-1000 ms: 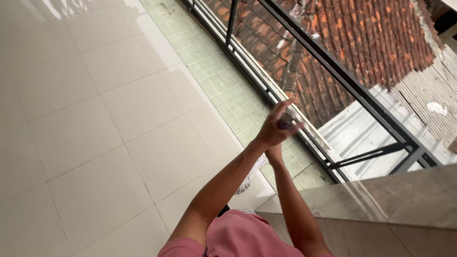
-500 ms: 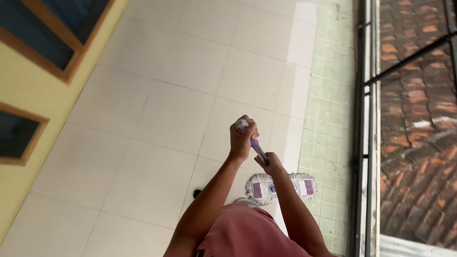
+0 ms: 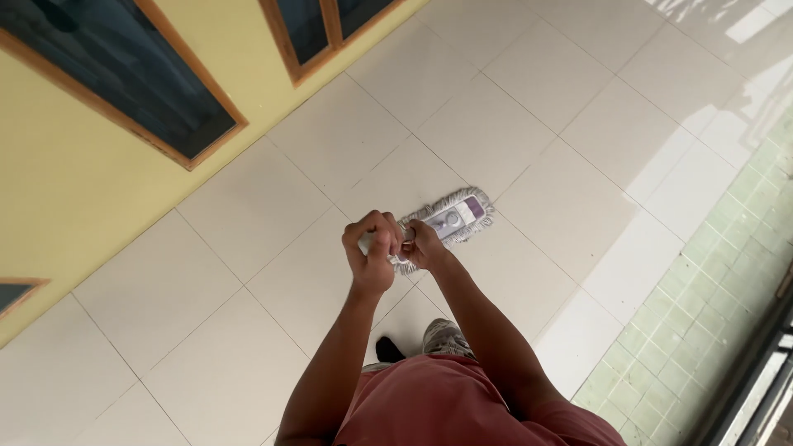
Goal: Mopping a balcony floor and then cleaning the mop under a faucet.
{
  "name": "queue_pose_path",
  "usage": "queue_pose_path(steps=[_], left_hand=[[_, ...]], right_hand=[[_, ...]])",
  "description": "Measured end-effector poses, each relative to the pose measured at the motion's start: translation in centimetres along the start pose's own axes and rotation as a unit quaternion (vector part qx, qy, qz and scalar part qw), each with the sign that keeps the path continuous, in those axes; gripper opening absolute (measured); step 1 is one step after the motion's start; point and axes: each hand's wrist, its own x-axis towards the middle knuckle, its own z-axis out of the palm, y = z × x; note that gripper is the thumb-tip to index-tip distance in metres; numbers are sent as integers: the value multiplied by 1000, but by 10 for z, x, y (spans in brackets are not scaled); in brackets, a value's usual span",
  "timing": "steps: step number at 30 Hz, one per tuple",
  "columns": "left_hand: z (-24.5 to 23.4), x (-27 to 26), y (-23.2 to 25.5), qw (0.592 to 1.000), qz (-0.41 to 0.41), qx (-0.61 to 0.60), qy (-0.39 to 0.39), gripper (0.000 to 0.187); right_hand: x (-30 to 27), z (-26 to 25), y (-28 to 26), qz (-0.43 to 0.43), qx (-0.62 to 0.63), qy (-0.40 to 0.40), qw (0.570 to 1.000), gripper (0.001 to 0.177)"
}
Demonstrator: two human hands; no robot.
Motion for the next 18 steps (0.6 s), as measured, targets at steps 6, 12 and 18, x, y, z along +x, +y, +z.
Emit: queue_pose_path(steps=[6,12,18], left_hand=[[-13,77,-31,969,53,119,-209,21],[-5,199,-116,953,33,194,-231,11],[-25,341,-246,967,23,193,-168,9]], right_hand=[[148,33,-80,85,-212,-7,974,23],[326,47,-199,118,151,-103,976,18],[463,80,-317,120,150,-25,981,13]])
